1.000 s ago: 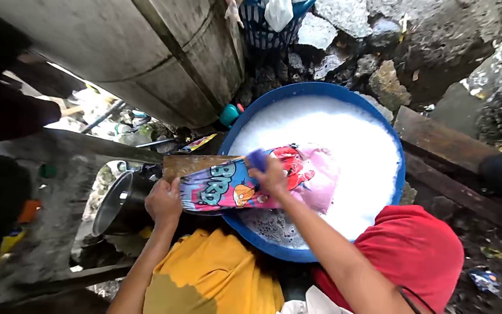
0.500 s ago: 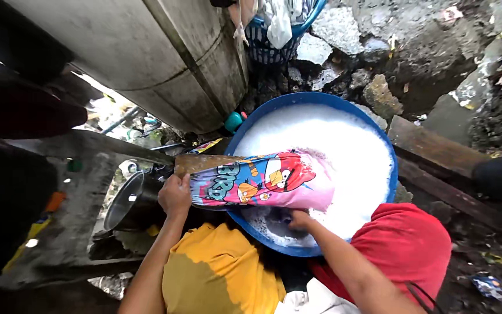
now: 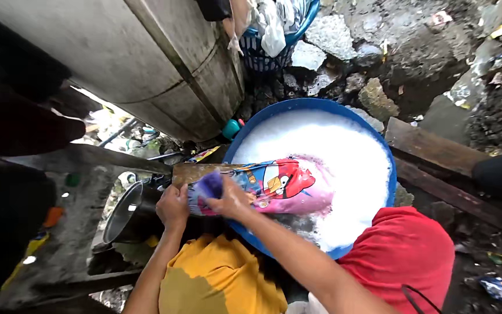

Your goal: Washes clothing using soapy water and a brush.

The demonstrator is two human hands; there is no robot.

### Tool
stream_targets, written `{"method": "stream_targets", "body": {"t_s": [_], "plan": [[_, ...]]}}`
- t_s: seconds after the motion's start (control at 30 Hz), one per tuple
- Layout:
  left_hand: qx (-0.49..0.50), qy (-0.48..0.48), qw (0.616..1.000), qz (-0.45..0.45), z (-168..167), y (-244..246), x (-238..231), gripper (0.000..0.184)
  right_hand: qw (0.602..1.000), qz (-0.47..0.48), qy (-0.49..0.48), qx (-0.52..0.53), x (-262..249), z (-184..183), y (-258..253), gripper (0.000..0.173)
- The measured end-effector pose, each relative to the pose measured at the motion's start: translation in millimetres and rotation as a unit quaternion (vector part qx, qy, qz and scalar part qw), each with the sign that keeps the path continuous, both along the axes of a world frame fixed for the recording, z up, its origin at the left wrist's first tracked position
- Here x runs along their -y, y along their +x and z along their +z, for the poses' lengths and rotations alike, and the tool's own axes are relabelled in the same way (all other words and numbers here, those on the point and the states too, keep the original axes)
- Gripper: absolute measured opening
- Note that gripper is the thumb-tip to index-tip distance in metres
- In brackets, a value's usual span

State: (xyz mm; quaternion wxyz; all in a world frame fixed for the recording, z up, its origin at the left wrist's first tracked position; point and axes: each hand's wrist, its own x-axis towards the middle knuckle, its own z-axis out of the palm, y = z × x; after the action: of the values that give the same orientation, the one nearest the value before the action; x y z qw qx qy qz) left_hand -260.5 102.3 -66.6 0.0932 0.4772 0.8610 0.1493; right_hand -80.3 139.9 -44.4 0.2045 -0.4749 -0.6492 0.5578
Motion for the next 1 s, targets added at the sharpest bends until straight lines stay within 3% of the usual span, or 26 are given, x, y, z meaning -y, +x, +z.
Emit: {"method": "stream_targets", "body": {"t_s": [0.07,0.13,0.23,0.33,0.43,0.5,0.57,0.63,0.67,0.73,0.83,0.9,1.0], "plan": [[-0.017,0.007,1.0,-0.026,-1.0,-4.9,2.9,0.044,0.991,0.06,0.098,0.071,11.7,-4.1,-28.0,0.063],[-0.009,-0.001,1.0,-0.017,0.5,-1.5,2.3,0.048,0.983,0.036,0.139,0.113,5.1,-24.5,-4.5,0.06],[-0.003,0.012,1.0,-0.001,1.2,2.8,-1.5,0.047,0.972,-0.134,0.083,0.173,-39.0,-66.1,91.6,0.058],[0.001,0.014,1.0,0.002,0.6,4.3,-2.1,0.047,0.929,-0.284,0.014,0.237,-72.8,-95.2,165.7,0.072],[0.003,0.0,1.0,0.014,2.7,6.3,-5.2,0.047,0.934,-0.302,0.026,0.19,-62.5,-78.3,116.8,0.071],[0.002,-0.014,1.0,0.017,4.7,5.1,-3.8,0.047,0.969,-0.188,0.07,0.143,-15.8,-51.3,33.4,0.062],[0.001,-0.023,1.0,0.008,5.6,1.2,-2.6,0.049,0.979,-0.038,0.152,0.131,23.8,-34.9,-21.0,0.057],[0.002,-0.017,1.0,-0.001,3.6,-0.2,-1.8,0.049,0.974,0.016,0.179,0.137,17.2,-39.4,-7.4,0.056],[0.003,-0.015,1.0,-0.002,3.4,-0.7,-2.2,0.048,0.974,-0.013,0.171,0.147,1.0,-49.7,19.3,0.058],[0.004,-0.011,1.0,0.004,1.9,0.1,-4.1,0.047,0.969,-0.121,0.11,0.185,-37.0,-74.0,94.9,0.061],[0.0,-0.024,1.0,0.011,2.8,3.9,-5.8,0.046,0.923,-0.296,0.003,0.247,-74.5,-98.8,182.1,0.074],[-0.005,-0.031,0.999,0.012,5.8,5.7,-7.5,0.046,0.918,-0.324,0.002,0.227,-74.3,-91.0,162.6,0.073],[-0.023,-0.036,0.999,-0.004,9.1,7.2,-5.1,0.048,0.974,-0.174,0.085,0.119,-13.0,-49.4,40.3,0.055]]}}
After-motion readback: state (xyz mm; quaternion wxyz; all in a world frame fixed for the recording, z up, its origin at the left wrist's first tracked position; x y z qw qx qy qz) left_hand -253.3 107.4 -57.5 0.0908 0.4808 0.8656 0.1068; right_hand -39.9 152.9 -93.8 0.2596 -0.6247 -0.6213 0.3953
